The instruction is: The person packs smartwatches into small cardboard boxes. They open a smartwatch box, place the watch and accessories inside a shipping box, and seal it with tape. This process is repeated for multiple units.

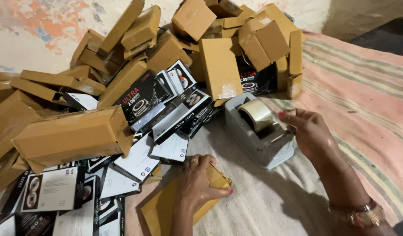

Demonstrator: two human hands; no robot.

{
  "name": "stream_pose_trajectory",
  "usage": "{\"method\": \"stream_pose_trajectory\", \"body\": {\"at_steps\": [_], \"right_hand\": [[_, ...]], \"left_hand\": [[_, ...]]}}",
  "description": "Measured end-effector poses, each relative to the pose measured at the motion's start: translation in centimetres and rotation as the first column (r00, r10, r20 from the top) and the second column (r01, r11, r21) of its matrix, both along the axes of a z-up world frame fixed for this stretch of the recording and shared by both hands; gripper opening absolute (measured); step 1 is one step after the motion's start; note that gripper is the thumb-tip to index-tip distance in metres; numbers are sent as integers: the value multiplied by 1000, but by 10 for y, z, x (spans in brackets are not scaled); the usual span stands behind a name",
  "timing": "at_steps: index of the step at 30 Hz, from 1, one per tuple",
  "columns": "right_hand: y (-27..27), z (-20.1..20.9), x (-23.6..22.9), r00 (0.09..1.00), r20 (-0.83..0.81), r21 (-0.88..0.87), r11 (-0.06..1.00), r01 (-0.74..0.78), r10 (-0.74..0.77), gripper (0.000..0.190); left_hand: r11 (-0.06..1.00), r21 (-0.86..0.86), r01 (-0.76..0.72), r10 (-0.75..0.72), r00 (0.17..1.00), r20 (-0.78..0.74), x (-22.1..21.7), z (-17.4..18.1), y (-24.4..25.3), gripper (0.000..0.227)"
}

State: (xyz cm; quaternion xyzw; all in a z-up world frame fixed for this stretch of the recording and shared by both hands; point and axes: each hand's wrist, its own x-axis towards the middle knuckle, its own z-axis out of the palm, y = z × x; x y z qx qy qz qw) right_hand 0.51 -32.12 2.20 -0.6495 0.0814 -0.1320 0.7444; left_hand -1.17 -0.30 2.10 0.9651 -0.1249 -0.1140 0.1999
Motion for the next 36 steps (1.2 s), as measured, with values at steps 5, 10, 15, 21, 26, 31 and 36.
{"method": "stream_pose_trajectory", "body": {"at_steps": [5, 10, 15, 21, 26, 31, 36], "right_hand": [[26, 12, -23, 991, 10, -279, 952, 128, -130, 23], [12, 16, -54, 967, -152, -693, 720, 44, -206, 25], [-6, -2, -53, 978, -167, -258, 952, -165, 124, 27], [-6, -24, -52, 987, -156, -283, 955, -84, 41, 22], [13, -14, -63, 944, -112, -757, 643, 121, -309, 16], [16, 7, -97, 909, -146, -870, 489, 70, -390, 17], [26, 31, -112, 997, -73, -490, 871, -43, 8, 18]], "left_hand": [[999, -8, -32, 31, 998, -58, 3, 0, 1, 89], [1000, -12, 4, -4, 1000, 8, 3, -8, 2, 93], [1000, -17, -17, 17, 1000, -21, 4, -6, 2, 93], [999, -22, -27, 27, 999, -19, 0, 2, 1, 94], [1000, -22, 9, -10, 999, -37, -2, 4, 6, 96], [996, -75, 50, -32, 975, 220, 0, 4, 10, 94], [985, -143, 98, 28, 724, 690, -13, 12, 5, 97]]}}
